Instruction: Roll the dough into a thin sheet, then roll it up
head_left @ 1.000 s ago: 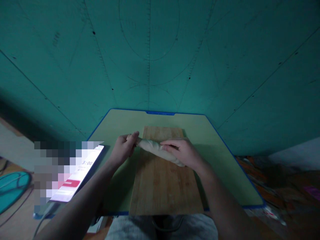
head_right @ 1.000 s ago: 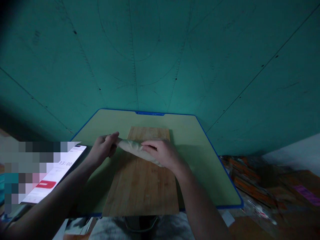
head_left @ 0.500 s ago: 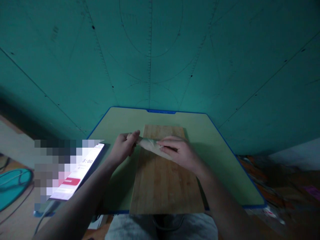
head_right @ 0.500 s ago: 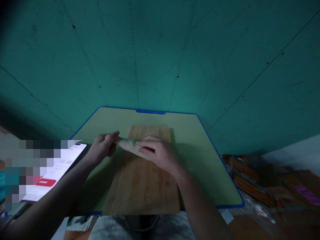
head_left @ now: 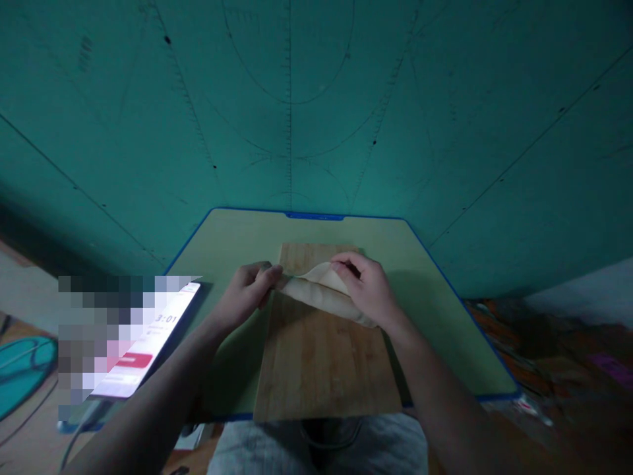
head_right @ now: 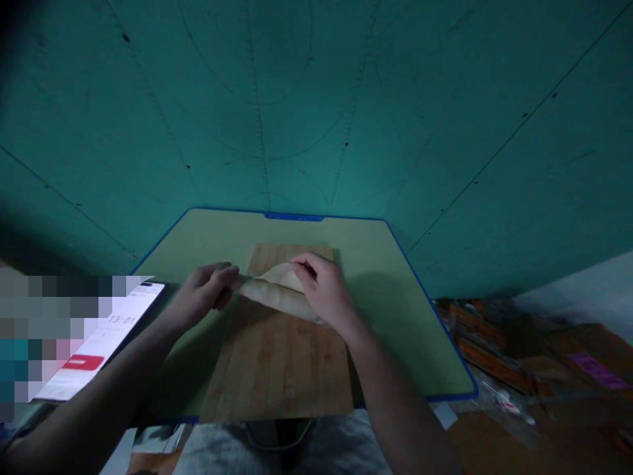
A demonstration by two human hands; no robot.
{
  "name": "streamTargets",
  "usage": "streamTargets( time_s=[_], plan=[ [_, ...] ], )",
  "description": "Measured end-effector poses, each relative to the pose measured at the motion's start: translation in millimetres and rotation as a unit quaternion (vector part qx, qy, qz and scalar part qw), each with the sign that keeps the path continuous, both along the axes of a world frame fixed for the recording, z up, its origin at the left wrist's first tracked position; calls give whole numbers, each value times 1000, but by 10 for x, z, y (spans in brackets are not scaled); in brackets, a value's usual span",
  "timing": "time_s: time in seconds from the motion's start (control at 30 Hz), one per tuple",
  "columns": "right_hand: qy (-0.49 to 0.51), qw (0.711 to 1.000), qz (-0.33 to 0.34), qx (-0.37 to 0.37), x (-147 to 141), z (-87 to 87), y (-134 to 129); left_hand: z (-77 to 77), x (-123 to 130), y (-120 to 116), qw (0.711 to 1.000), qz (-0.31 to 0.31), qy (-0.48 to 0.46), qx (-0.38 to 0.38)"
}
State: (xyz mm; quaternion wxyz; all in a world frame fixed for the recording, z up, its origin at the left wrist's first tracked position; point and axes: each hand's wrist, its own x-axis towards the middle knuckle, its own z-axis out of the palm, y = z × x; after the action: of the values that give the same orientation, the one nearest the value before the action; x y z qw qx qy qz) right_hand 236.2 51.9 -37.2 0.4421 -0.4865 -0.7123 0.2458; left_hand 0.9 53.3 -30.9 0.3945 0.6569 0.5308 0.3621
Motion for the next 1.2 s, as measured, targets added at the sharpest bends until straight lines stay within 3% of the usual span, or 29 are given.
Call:
streamTargets(
  time_s=[0.33,0.5,0.7,0.9,1.03,1.2],
  plan=[
    [26,999,-34,12,50,24,28,49,-63,-21,998,-59,0,4],
    [-3,993,30,-112,63,14,-32,56,-91,8,998,-59,24,-1],
    [-37,980,9,-193,123,-3,-129,70,-119,9,996,-90,25,9],
    [-82,986,-4,-142,150,13,-188,111,-253,-73,990,-124,71,7],
    [-58,988,2,-143,154,114,-131,57,-370,-176,981,-109,155,43],
    [-7,987,30,-155,142,265,-14,-100,-442,-278,956,-114,223,154]
  ],
)
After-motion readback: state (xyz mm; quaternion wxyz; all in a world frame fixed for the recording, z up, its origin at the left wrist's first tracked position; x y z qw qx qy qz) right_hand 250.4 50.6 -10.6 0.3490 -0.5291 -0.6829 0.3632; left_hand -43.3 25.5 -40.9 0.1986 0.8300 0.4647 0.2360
